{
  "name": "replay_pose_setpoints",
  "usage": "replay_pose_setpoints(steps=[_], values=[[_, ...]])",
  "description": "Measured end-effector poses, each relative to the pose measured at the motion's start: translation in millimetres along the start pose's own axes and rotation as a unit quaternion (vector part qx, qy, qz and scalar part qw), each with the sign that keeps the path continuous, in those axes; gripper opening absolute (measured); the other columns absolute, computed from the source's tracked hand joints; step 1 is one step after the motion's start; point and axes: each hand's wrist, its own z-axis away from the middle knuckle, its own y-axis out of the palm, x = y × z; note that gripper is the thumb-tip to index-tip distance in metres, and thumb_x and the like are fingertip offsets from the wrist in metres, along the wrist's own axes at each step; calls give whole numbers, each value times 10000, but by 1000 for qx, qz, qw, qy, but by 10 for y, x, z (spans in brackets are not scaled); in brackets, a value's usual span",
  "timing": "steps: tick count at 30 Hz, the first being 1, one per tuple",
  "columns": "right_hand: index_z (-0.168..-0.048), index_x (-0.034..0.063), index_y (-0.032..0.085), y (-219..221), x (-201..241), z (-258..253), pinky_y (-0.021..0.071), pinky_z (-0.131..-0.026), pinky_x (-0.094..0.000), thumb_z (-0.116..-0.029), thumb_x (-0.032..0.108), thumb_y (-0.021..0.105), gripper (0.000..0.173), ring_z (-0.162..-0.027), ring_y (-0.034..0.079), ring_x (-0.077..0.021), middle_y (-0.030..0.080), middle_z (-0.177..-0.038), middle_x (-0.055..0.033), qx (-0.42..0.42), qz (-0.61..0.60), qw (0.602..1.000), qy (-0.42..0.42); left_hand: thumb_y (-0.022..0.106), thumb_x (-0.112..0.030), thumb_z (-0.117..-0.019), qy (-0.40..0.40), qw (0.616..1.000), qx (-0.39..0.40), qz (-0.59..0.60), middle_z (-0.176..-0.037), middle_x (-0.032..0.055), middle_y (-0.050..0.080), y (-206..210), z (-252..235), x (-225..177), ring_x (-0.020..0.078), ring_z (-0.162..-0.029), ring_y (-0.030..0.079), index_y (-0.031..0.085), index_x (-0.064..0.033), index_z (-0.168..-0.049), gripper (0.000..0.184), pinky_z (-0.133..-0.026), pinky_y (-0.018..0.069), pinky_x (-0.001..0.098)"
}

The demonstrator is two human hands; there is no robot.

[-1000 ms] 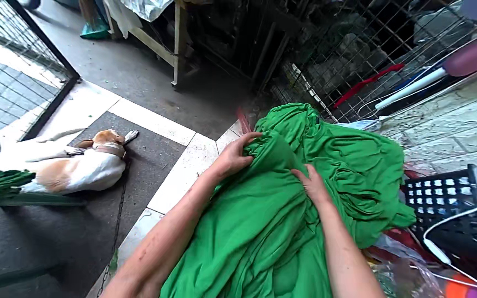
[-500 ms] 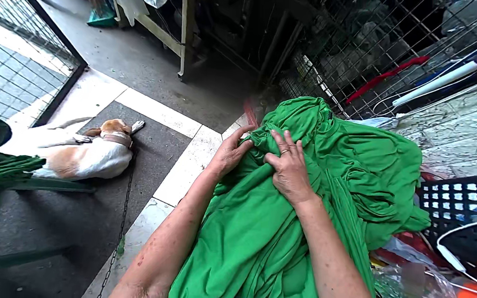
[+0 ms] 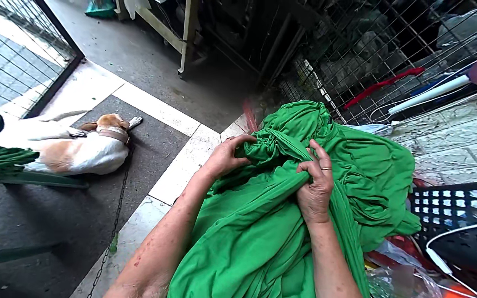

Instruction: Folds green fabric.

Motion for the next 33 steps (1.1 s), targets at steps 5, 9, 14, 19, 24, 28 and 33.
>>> replay_pose_setpoints(steps=[5,9,14,19,24,28,33], values=[[-716,-43,587,-39,13,-7,491,-1089,-355,-809,-99,630,117,-1335,569,-302,565,-1393,-289,-5,-7,1000,10,653,-147,-975,1,986,-159,-45,-1265,201,669,219,-116,73,372,-1185,631,761,-21,-1099,207,-1000,475,589],[-740,-46,593,-134,15,-53,485,-1087,-328,-833,-93,603,105,-1336,564,-248,562,-1403,-256,-14,-18,999,40,589,-246,-1036,-123,967,-217,-56,-1376,306,544,174,-326,-12,465,-1222,576,614,13,-1320,386,-1017,456,608],[-730,-41,592,-119,37,-76,491,-1073,-312,-820,-97,610,107,-1316,584,-248,608,-1344,-263,-6,-10,999,39,409,-309,-1096,-121,965,-233,-1,-775,124,689,183,5,-308,220,-699,673,704,16,-867,495,-707,559,451],[-754,-36,602,-217,145,-106,514,-1031,-304,-850,-94,593,112,-1273,627,-243,673,-1268,-244,27,6,999,18,266,-257,-1126,-340,938,63,21,-1072,243,711,163,-3,-367,337,-983,716,621,84,-1214,500,-955,526,545],[-760,-30,600,-456,196,-60,515,-1034,-297,-852,-88,596,109,-1265,636,-245,690,-1241,-240,46,23,999,-2,441,-450,-1086,-343,886,-108,293,-986,160,663,231,-15,-239,186,-788,682,541,67,-1273,559,-739,591,351],[-754,-33,597,-466,204,-12,519,-1023,-293,-842,-93,591,107,-1257,640,-249,688,-1238,-247,48,21,999,3,552,-81,-993,-364,738,-125,555,-1066,151,626,421,134,-434,222,-874,663,527,0,-1240,261,-773,585,347],[-752,-32,597,-459,240,-12,521,-1015,-284,-840,-99,590,111,-1252,643,-246,688,-1238,-248,48,21,999,-4,484,-36,-1039,-294,628,-107,713,-974,147,730,461,337,-391,231,-857,753,591,-17,-1074,113,-792,632,331]])
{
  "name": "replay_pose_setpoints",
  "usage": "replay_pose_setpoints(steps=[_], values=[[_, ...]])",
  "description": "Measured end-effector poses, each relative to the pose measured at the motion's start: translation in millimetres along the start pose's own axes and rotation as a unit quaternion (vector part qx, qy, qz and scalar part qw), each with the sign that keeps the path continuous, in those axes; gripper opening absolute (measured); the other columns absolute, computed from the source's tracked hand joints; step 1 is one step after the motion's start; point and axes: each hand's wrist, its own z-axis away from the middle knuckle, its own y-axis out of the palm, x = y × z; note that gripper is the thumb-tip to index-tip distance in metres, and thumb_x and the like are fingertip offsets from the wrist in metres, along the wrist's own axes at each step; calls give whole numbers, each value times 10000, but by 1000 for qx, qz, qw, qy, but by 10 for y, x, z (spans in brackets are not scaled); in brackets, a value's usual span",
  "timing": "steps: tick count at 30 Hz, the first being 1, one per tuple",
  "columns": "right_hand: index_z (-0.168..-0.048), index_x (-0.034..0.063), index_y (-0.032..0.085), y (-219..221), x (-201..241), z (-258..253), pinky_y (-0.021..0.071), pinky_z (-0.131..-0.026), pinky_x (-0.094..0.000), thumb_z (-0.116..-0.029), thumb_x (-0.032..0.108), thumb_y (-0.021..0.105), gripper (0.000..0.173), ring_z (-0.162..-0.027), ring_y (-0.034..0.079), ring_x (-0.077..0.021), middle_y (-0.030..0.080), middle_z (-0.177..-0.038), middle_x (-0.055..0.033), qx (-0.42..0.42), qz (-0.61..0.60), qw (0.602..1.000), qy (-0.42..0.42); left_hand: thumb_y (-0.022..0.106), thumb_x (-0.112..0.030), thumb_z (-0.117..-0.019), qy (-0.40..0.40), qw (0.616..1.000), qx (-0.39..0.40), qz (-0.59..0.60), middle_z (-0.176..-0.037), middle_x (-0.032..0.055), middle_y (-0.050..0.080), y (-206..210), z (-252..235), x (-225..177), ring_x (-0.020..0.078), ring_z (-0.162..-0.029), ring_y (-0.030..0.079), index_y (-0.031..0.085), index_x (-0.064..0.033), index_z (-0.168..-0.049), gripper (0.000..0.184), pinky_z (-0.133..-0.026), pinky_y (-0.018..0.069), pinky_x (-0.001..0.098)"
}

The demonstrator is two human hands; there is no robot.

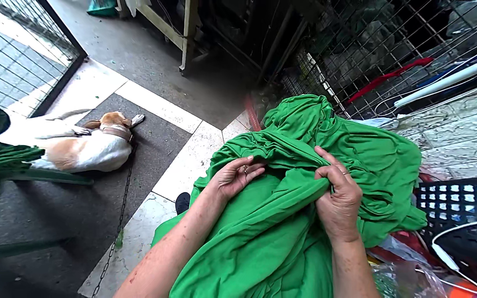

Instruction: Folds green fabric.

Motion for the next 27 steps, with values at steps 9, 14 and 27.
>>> replay_pose_setpoints(steps=[9,14,27], values=[[-738,-28,579,-59,81,-9,515,-1009,-255,-844,-101,563,130,-1233,657,-228,707,-1190,-248,-1,1,1000,-9,581,-19,-1003,11,938,-105,-329,-724,59,628,101,-170,170,99,-602,661,539,25,-1019,63,-613,586,226],[-760,-3,641,-3,364,88,542,-1006,-367,-836,-115,557,159,-1205,664,-362,721,-1157,-248,70,79,994,-37,436,-201,-1069,9,875,-105,-472,-859,107,610,371,-375,120,170,-721,594,582,50,-1128,295,-690,521,358],[-1145,122,775,516,434,242,604,-839,-375,-849,-118,562,437,-1064,712,-341,678,-1262,-226,140,42,987,-61,509,-235,-1048,46,915,22,-400,-825,48,695,494,-530,-276,123,-723,688,618,-42,-1071,223,-673,594,311]])
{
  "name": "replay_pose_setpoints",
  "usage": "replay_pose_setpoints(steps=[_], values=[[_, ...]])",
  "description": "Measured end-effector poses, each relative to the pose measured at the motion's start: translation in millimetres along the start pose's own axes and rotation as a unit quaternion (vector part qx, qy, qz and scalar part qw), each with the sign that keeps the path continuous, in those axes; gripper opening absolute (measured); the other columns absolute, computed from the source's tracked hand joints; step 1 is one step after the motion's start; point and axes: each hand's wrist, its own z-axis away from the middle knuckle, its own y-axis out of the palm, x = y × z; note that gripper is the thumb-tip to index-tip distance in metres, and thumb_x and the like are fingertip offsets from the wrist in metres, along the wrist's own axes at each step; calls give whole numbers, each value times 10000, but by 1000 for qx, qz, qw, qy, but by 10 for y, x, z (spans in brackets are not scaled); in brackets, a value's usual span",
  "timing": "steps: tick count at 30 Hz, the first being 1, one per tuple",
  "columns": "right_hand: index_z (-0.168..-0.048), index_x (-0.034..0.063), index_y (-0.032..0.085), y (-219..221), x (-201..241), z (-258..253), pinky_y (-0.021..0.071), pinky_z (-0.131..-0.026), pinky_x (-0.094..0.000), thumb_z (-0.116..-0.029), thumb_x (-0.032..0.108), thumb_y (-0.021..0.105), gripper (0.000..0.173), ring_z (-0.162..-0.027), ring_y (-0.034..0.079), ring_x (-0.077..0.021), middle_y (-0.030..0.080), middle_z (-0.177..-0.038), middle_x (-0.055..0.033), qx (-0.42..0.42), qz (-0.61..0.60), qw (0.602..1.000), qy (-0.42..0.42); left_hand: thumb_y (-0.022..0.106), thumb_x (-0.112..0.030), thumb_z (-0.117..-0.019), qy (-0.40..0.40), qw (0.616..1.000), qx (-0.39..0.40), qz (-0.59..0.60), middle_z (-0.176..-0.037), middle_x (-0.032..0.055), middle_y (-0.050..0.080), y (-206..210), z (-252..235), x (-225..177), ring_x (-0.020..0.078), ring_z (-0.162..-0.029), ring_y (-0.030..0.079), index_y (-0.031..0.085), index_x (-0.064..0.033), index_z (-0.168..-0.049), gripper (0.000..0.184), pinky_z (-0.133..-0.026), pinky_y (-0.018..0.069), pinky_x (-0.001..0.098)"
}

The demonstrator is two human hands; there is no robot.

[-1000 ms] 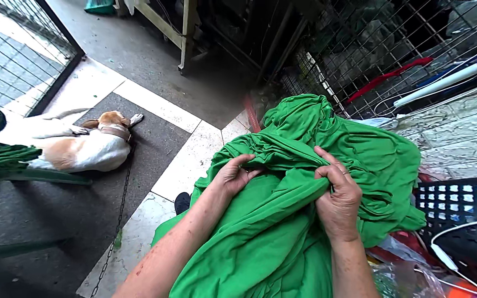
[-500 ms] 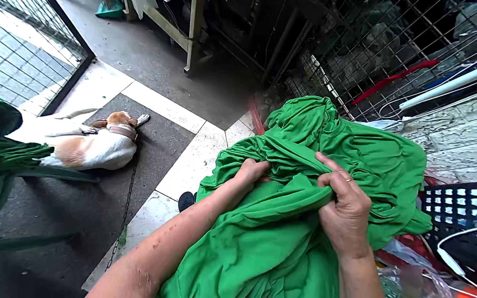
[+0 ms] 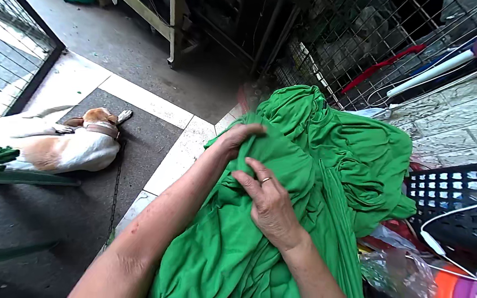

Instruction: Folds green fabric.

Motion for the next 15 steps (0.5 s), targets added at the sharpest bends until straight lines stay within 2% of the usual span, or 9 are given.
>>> replay_pose_setpoints(steps=[2,4,5,6,8,9,11,13,15], values=[[-1267,93,707,-74,-105,-50,606,-879,-364,-949,-58,507,404,-1130,709,-270,669,-1326,-170,-7,-37,999,23,600,-95,-967,12,985,-18,-172,-793,70,652,3,-129,-179,132,-666,639,616,4,-1051,130,-637,565,327],[-1300,-15,642,-173,-304,-106,570,-963,-398,-1016,16,486,325,-1191,674,-270,653,-1340,-180,-40,-31,995,84,599,-42,-944,32,975,-11,-219,-818,76,645,-85,-332,-281,136,-681,629,618,4,-1061,128,-647,560,335],[-1350,-44,588,-159,-421,-98,504,-1056,-433,-1033,83,485,357,-1290,608,-300,606,-1407,-191,-24,-15,993,117,595,-17,-938,39,975,-6,-217,-855,84,650,-126,-422,-274,142,-713,632,622,9,-1100,166,-670,559,338],[-1423,-44,528,-92,-525,-59,386,-1163,-493,-1050,178,487,436,-1414,488,-339,524,-1503,-197,26,-2,988,154,594,9,-939,44,976,-1,-213,-920,97,652,-157,-497,-225,146,-763,634,607,14,-1177,239,-709,558,338],[-1518,22,470,121,-638,69,172,-1233,-610,-1081,395,434,576,-1527,276,-421,362,-1621,-216,149,31,969,194,616,24,-946,53,973,-1,-225,-1083,148,664,-244,-622,24,171,-897,656,518,17,-1358,423,-818,558,359],[-1529,76,480,175,-637,94,143,-1220,-653,-1079,448,416,587,-1525,252,-460,342,-1626,-232,179,48,963,195,600,-11,-982,47,970,5,-240,-1207,194,650,-308,-637,157,214,-1014,661,423,10,-1464,513,-909,542,402],[-1544,161,481,175,-601,93,124,-1186,-716,-1054,546,402,628,-1504,241,-528,335,-1613,-278,196,62,961,186,497,-181,-1078,42,971,19,-233,-1314,219,616,-439,-596,362,235,-1111,653,324,-10,-1544,526,-972,527,419],[-1545,185,483,97,-568,107,115,-1165,-748,-1022,618,413,682,-1496,234,-551,328,-1609,-293,201,46,959,192,331,-340,-1119,26,981,27,-188,-1341,182,595,-523,-419,393,207,-1131,638,334,-30,-1540,522,-979,524,399],[-1557,188,463,2,-487,111,133,-1145,-772,-1000,673,403,741,-1497,238,-544,325,-1619,-272,214,29,956,200,242,-435,-1117,-4,985,12,-174,-1367,134,605,-648,-52,312,176,-1123,654,346,-82,-1548,567,-956,529,363]])
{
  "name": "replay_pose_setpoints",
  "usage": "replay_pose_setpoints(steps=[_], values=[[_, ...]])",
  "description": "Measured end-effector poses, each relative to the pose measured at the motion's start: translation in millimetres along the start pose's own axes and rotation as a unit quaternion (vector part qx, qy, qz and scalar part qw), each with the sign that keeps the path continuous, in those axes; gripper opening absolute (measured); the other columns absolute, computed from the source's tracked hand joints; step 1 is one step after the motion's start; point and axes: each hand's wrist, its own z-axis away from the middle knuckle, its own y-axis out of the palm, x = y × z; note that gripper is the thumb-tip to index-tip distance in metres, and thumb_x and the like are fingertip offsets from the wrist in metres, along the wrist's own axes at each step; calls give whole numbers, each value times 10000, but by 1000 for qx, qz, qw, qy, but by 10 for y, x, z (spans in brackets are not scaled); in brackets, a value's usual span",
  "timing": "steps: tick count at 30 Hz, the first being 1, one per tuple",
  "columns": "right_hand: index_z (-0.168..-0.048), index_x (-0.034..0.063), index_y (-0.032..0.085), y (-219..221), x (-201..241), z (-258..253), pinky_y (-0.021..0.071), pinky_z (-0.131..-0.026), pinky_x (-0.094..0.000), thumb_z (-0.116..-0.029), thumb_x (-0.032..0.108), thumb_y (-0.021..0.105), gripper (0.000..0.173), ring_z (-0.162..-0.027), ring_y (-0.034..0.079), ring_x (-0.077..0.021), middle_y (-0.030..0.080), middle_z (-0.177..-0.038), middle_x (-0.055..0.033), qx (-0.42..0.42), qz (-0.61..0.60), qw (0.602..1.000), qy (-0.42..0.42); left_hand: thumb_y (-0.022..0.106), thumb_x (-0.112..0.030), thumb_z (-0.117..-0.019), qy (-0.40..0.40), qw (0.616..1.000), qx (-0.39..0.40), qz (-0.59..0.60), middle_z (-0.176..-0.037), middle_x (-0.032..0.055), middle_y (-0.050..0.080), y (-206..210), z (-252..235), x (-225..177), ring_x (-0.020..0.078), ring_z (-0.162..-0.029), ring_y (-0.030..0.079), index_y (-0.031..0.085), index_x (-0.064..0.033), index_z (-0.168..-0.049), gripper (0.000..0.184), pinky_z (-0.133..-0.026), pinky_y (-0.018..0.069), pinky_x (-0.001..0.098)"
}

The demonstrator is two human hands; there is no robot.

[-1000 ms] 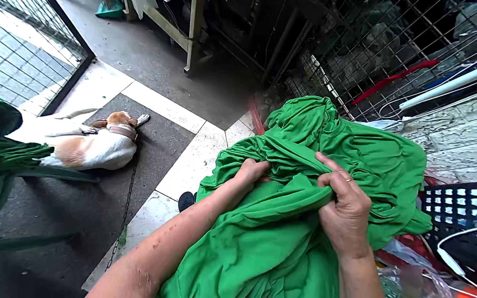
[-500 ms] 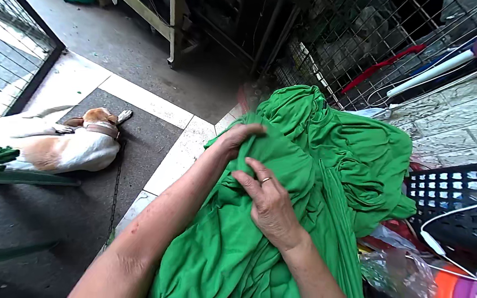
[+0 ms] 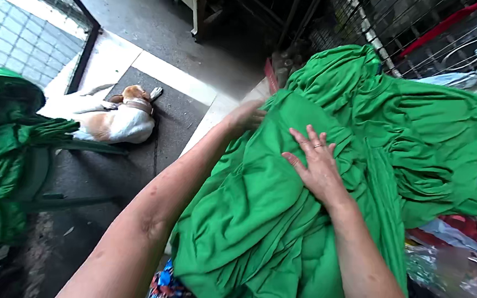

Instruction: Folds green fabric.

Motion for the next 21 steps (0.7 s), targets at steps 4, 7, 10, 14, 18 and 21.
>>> replay_pose_setpoints(steps=[4,7,10,14,18,21], values=[[-1531,179,501,-51,184,85,110,-1113,-810,-999,686,376,745,-1512,238,-506,358,-1620,-218,10,-13,999,-37,227,-557,-1073,-33,987,37,-156,-954,50,687,-270,1215,69,149,-850,676,637,-34,-1204,678,-780,577,378],[-1484,164,557,41,128,-43,53,-1130,-807,-1010,692,325,747,-1507,240,-521,388,-1595,-250,18,-7,999,-41,578,-632,-908,-41,957,131,-255,-1024,80,711,-255,1853,221,149,-918,684,627,-28,-1253,697,-838,579,412],[-1469,145,568,57,70,-160,33,-1145,-790,-1019,673,329,734,-1516,230,-507,395,-1590,-251,28,-1,999,-27,686,-272,-935,10,960,124,-250,-927,66,713,-103,2036,186,85,-808,680,621,9,-1217,403,-767,582,323],[-1482,96,541,-89,150,-56,58,-1169,-756,-1057,577,355,668,-1518,277,-447,443,-1575,-200,23,-84,996,-7,540,-152,-1033,86,973,89,-197,-935,-40,696,-4,2024,92,-48,-798,653,576,-21,-1259,263,-762,566,171],[-1483,153,550,-136,474,359,139,-1134,-793,-1043,617,330,677,-1502,320,-440,460,-1572,-168,22,-96,990,-103,570,-193,-1033,71,965,67,-245,-968,-6,690,-94,1981,214,2,-837,662,571,-37,-1253,270,-795,574,230],[-1416,236,632,266,577,617,88,-1117,-826,-977,677,441,651,-1503,262,-512,428,-1587,-197,-22,-13,981,-192,561,-276,-1059,-12,932,14,-363,-926,123,683,-121,2192,415,209,-832,667,613,-31,-1202,287,-790,545,467]])
